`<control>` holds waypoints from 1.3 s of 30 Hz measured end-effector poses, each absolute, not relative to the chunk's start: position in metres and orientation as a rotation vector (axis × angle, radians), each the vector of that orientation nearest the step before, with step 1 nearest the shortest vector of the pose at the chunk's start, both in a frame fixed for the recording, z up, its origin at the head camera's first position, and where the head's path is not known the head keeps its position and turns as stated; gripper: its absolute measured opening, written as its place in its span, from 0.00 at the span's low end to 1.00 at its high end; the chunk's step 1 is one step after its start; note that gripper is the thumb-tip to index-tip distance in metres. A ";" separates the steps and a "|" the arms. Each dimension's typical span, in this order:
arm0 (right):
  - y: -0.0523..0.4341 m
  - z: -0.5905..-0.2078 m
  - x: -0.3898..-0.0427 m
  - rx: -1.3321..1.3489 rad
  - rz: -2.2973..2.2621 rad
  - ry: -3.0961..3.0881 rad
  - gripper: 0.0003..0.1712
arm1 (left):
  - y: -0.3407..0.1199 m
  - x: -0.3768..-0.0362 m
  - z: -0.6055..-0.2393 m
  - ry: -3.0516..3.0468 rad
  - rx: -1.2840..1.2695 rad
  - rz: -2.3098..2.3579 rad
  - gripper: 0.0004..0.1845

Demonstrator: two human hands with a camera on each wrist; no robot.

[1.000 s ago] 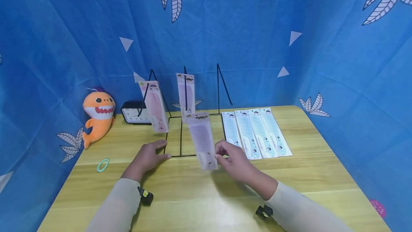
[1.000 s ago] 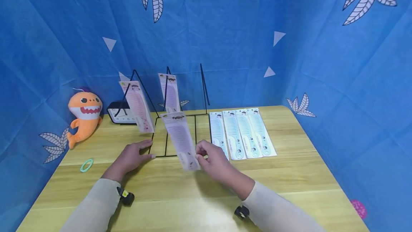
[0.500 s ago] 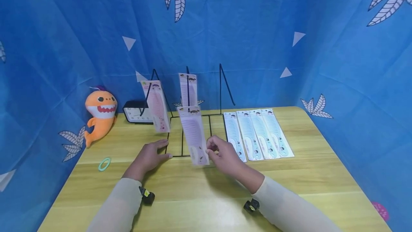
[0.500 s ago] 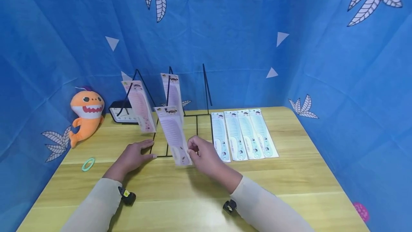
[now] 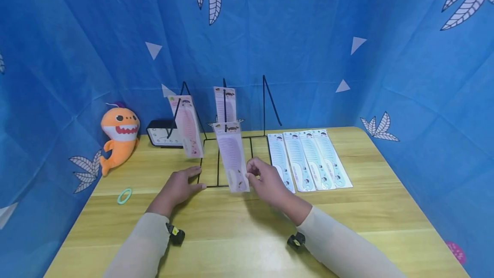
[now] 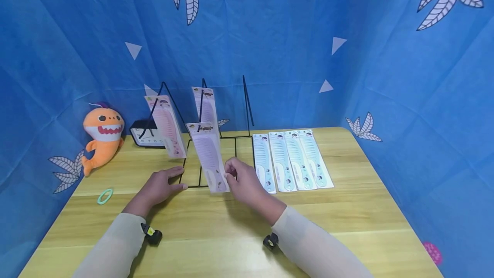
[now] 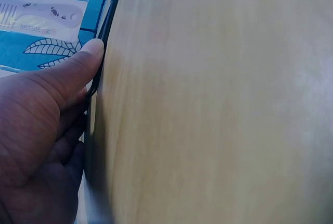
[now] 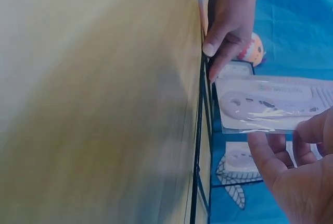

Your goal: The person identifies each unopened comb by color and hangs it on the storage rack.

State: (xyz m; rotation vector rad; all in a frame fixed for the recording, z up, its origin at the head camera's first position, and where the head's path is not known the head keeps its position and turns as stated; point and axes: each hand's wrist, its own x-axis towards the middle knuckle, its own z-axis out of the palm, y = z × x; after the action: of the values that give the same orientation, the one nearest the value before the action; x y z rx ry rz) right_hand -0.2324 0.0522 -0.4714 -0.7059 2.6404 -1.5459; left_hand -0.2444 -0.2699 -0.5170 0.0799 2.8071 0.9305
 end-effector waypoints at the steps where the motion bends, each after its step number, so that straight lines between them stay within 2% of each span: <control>1: 0.051 -0.471 -0.235 -0.703 -1.539 2.648 0.08 | -0.270 -0.244 -0.517 2.810 0.080 0.930 0.37; 19: 0.030 -0.470 -0.291 -0.615 -1.544 2.732 0.06 | -0.269 -0.246 -0.516 2.810 0.045 0.903 0.38; 39: 0.010 -0.467 -0.317 -0.443 -1.621 2.685 0.05 | -0.269 -0.244 -0.513 2.817 0.070 0.900 0.37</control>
State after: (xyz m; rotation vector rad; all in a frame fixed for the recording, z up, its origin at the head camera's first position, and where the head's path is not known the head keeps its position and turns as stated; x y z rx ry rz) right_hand -0.3171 0.0100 -0.4668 -0.4432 2.6848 -1.6213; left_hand -0.2437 -0.2690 -0.5131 0.0703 2.8168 0.8996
